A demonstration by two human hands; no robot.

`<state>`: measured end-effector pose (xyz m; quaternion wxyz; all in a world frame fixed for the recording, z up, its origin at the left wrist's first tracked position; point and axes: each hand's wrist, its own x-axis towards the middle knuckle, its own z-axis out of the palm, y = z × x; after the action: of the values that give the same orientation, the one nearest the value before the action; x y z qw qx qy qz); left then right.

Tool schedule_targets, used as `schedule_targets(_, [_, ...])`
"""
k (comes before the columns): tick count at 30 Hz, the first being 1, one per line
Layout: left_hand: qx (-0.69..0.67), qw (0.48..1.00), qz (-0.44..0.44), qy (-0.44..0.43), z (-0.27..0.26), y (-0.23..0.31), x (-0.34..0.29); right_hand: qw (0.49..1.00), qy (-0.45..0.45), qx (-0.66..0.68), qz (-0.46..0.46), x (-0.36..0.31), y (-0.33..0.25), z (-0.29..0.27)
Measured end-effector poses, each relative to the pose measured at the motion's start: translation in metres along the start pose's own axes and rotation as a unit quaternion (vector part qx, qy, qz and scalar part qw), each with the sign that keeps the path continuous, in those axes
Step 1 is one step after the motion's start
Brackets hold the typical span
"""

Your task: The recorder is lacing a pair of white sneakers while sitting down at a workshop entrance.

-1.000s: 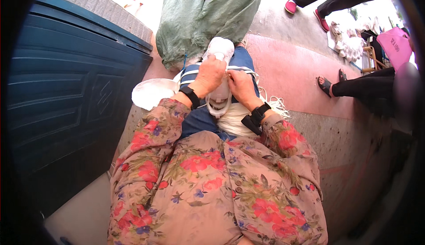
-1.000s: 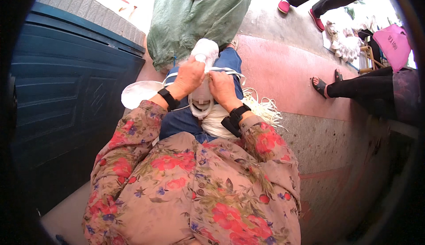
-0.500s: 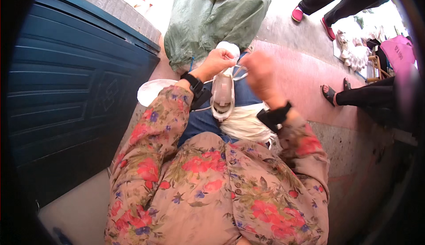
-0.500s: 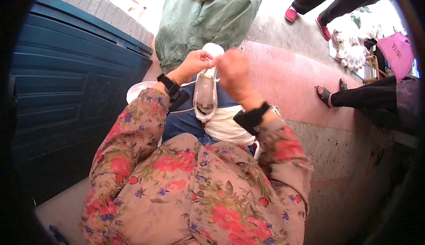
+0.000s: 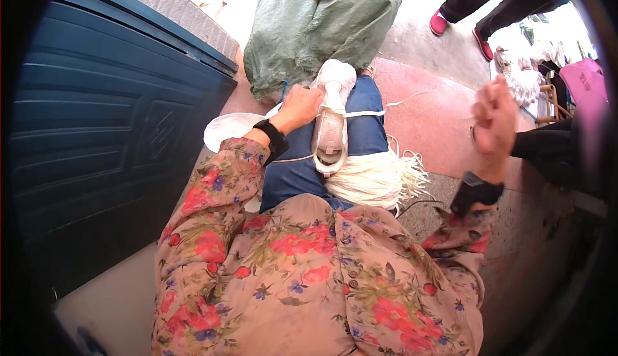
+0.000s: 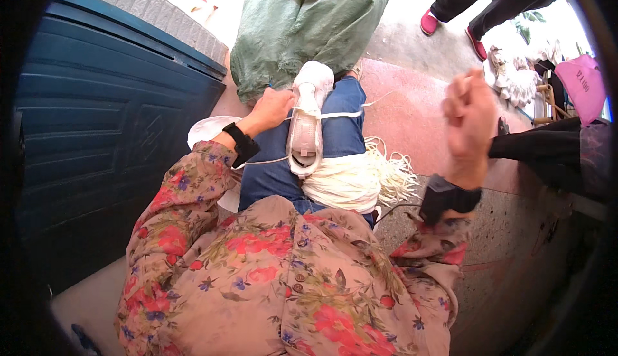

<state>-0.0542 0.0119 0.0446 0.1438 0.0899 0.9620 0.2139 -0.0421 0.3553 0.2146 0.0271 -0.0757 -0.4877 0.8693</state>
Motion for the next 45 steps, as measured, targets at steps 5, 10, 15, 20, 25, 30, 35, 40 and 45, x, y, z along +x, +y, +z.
schedule_targets(5, [-0.002, 0.999, 0.028, -0.022, -0.004, -0.002, -0.014, 0.987, 0.064, -0.102, 0.110, 0.008, 0.073, -0.002])
schedule_targets(10, [-0.095, 0.995, -0.024, -0.031, -0.018, -0.003, -0.016, 0.891, -0.202, -0.325, 0.244, -0.038, 0.170, 0.023])
schedule_targets(15, [-0.096, 0.994, -0.044, 0.035, -0.017, -0.014, -0.027, 0.810, -0.278, -0.505, 0.111, -0.059, 0.241, 0.043])
schedule_targets(20, [-0.122, 0.987, -0.072, 0.071, -0.023, -0.026, -0.031, 0.803, -0.154, -0.576, 0.018, -0.051, 0.259, 0.062])
schedule_targets(25, [-0.200, 0.972, -0.092, 0.087, -0.026, -0.025, -0.032, 0.762, -0.153, -0.629, 0.027, -0.049, 0.258, 0.069])
schedule_targets(30, [-0.264, 0.954, -0.110, 0.086, -0.024, -0.025, -0.039, 0.745, -0.202, -0.635, 0.019, -0.039, 0.258, 0.067])
schedule_targets(35, [-0.283, 0.946, -0.125, 0.093, -0.020, -0.019, -0.042, 0.685, -0.219, -0.694, 0.034, -0.034, 0.260, 0.070])
schedule_targets(40, [-0.311, 0.934, -0.152, 0.092, -0.016, -0.013, -0.043, 0.622, -0.236, -0.746, -0.009, -0.035, 0.258, 0.077])
schedule_targets(45, [-0.508, 0.849, -0.142, 0.033, -0.020, -0.016, -0.045, 0.845, -0.284, -0.241, 0.383, -0.016, 0.152, 0.064])
